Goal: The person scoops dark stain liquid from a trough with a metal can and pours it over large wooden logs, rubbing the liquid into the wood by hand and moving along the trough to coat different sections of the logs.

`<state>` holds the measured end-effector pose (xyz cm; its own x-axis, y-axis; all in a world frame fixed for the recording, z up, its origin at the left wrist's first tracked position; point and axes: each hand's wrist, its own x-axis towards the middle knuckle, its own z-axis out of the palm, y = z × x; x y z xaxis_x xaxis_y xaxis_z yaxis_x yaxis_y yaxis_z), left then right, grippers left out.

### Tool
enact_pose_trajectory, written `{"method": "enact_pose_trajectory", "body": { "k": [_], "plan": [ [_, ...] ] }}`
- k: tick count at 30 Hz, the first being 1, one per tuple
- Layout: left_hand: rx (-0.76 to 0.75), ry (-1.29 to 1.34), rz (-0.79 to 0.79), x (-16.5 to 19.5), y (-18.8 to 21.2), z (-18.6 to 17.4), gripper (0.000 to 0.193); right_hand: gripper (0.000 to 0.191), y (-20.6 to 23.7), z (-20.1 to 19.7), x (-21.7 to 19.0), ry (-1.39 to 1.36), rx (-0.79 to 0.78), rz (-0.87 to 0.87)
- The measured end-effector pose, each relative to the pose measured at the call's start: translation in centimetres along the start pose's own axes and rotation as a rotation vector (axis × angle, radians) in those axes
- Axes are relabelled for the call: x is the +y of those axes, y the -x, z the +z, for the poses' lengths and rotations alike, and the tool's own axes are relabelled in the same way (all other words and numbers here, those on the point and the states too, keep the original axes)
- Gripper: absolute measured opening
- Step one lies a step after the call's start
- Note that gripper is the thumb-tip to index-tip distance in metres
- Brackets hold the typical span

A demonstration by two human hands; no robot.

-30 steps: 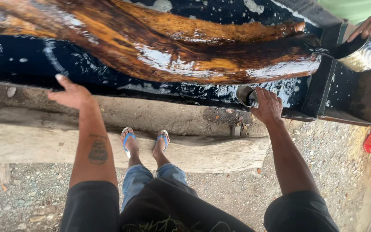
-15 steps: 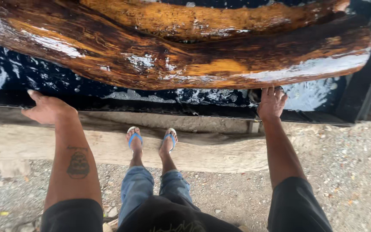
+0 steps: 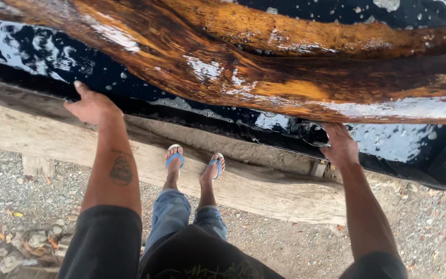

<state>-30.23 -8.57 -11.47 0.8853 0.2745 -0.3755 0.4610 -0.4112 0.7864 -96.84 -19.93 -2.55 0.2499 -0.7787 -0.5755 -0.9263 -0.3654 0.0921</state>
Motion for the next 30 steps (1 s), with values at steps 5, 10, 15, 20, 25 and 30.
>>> {"method": "enact_pose_trajectory", "body": {
  "k": [5,10,15,20,25,30],
  "plan": [
    [0.090,-0.136,0.210,-0.3,-0.2,0.2,0.078,0.100,3.8,-3.5,-1.1,-0.170,0.025,0.123],
    [0.158,-0.256,0.202,0.3,0.0,0.4,0.076,0.105,6.0,-8.1,-6.2,-0.143,0.078,0.183],
    [0.131,-0.234,0.108,1.1,0.4,0.0,0.075,0.117,3.9,-15.1,-14.9,-0.134,0.016,0.073],
    [0.120,-0.216,0.166,2.1,0.6,-0.2,0.078,0.110,0.5,-22.5,-27.4,-0.011,-0.129,0.089],
    [-0.110,-0.191,0.136,4.3,-0.7,-3.7,0.087,0.104,-1.3,-30.1,-38.7,-0.001,-0.182,0.033],
    [-0.254,0.096,0.129,9.2,-10.6,-8.4,0.090,0.101,-3.0,-38.1,-47.3,0.068,-0.124,-0.114]
  ]
}}
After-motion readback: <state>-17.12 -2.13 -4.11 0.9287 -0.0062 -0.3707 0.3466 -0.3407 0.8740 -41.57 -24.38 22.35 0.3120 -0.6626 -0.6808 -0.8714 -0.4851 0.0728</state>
